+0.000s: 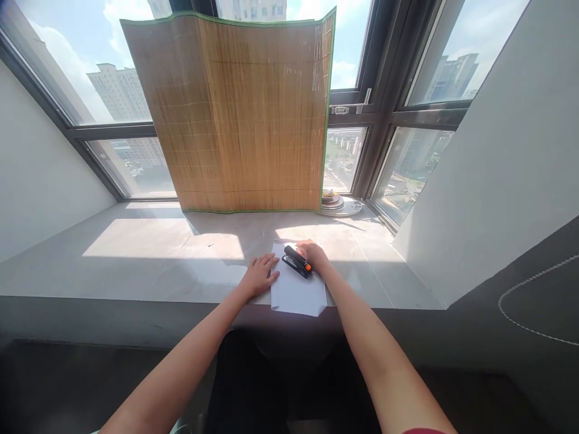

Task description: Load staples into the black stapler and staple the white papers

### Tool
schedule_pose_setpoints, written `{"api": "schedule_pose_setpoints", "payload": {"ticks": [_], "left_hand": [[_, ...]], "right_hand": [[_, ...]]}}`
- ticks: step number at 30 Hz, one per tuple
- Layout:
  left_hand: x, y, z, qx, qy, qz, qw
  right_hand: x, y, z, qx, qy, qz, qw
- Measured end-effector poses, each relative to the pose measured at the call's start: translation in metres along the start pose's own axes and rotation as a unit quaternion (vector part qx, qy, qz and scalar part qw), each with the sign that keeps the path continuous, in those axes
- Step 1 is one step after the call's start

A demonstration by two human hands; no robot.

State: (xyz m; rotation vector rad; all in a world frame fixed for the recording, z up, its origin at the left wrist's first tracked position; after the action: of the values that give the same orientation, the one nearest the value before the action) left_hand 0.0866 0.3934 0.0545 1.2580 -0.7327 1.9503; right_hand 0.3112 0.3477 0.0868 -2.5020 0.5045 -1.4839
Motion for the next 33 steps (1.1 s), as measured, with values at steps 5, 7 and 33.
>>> {"api": "schedule_pose_setpoints", "payload": {"ticks": [5,7,33], "left_hand": [[0.003,-0.002,-0.003,0.004,0.000,0.022,1.000],[0.003,-0.003,-0.003,0.002,0.001,0.031,1.000],[0.003,-0.002,-0.008,0.014,0.032,0.032,0.999]], "right_hand": [[0.017,0.028,0.016,-0.043,-0.141,0.128,0.981],[0.014,0.047,0.009,-0.013,-0.144,0.104,0.984],[-0.005,0.071,0.028,-0.082,-0.296,0.134,0.942]]}}
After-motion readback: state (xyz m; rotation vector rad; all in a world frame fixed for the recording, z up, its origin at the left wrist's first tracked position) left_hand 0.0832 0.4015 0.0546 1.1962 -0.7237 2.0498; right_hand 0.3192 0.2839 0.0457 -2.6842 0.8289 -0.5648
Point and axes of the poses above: each hand's wrist, its own y-axis away from the middle knuckle, its own x-axis out of the back of the hand, z = x × y, the point moved 6 cm from there along -y, towards the middle knuckle, and after that the axes turned 4 degrees about y, right-handed, at the moved point
